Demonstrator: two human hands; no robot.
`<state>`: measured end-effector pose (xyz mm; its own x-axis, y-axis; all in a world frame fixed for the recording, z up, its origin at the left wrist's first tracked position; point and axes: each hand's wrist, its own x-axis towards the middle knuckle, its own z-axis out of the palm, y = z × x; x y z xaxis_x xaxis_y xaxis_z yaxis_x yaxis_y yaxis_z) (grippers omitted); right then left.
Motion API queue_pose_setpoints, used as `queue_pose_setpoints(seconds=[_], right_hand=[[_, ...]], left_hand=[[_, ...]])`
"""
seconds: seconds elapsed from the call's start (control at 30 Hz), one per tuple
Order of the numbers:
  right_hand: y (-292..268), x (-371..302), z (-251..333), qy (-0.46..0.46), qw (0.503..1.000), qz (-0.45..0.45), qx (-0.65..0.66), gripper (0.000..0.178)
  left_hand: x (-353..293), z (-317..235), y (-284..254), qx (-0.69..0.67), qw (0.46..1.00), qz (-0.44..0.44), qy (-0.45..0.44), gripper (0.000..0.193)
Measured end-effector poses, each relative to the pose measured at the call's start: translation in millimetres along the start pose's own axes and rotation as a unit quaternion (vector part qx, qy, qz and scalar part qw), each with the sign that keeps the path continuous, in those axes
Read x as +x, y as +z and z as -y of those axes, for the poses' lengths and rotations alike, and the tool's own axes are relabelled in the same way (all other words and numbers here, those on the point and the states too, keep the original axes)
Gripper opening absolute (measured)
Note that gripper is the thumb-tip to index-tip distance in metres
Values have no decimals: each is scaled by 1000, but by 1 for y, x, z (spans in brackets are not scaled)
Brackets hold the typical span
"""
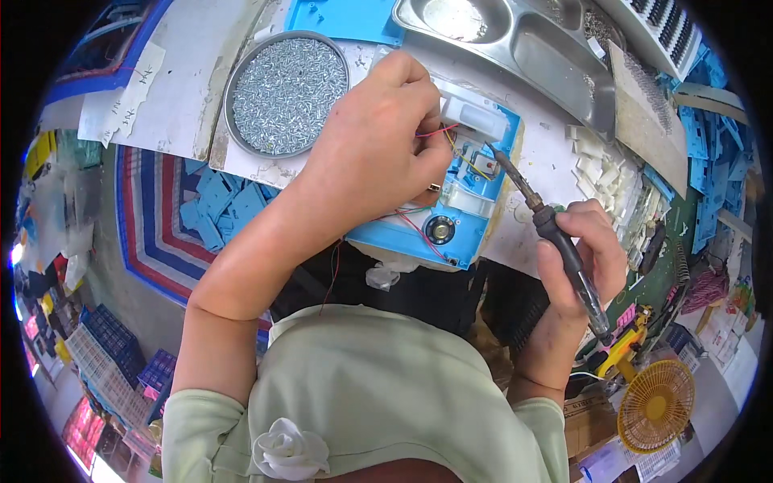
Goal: Assembling the internal components of an electronic toy device, including soldering wires and using a power screwdriver.
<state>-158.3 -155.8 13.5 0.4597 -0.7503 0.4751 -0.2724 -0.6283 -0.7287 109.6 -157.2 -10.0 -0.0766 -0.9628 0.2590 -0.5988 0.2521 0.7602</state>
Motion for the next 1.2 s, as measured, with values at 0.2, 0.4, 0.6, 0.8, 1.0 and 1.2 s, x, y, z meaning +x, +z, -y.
queue_pose_setpoints(seconds=[0.2,0.4,0.6,0.8,1.0,1.2], right_hand=[[-6,-5,1,7,1000,-20,-5,33],[-7,-7,-3,4,999,-39,-4,34],[-15,-18,-5,9,999,-52,-12,35],[-16,-23,-3,10,999,-30,-23,36],[-15,-29,-2,22,999,-19,-14,35],[-13,-31,-2,27,999,-13,-14,35]], left_hand=[[-9,-24,-11,6,998,-2,56,17],[-4,-9,8,25,981,47,187,19],[-2,-13,18,74,977,65,190,17],[-3,-14,23,117,973,59,188,17],[-2,-14,23,127,970,66,197,18],[-3,-14,24,135,969,66,195,18]])
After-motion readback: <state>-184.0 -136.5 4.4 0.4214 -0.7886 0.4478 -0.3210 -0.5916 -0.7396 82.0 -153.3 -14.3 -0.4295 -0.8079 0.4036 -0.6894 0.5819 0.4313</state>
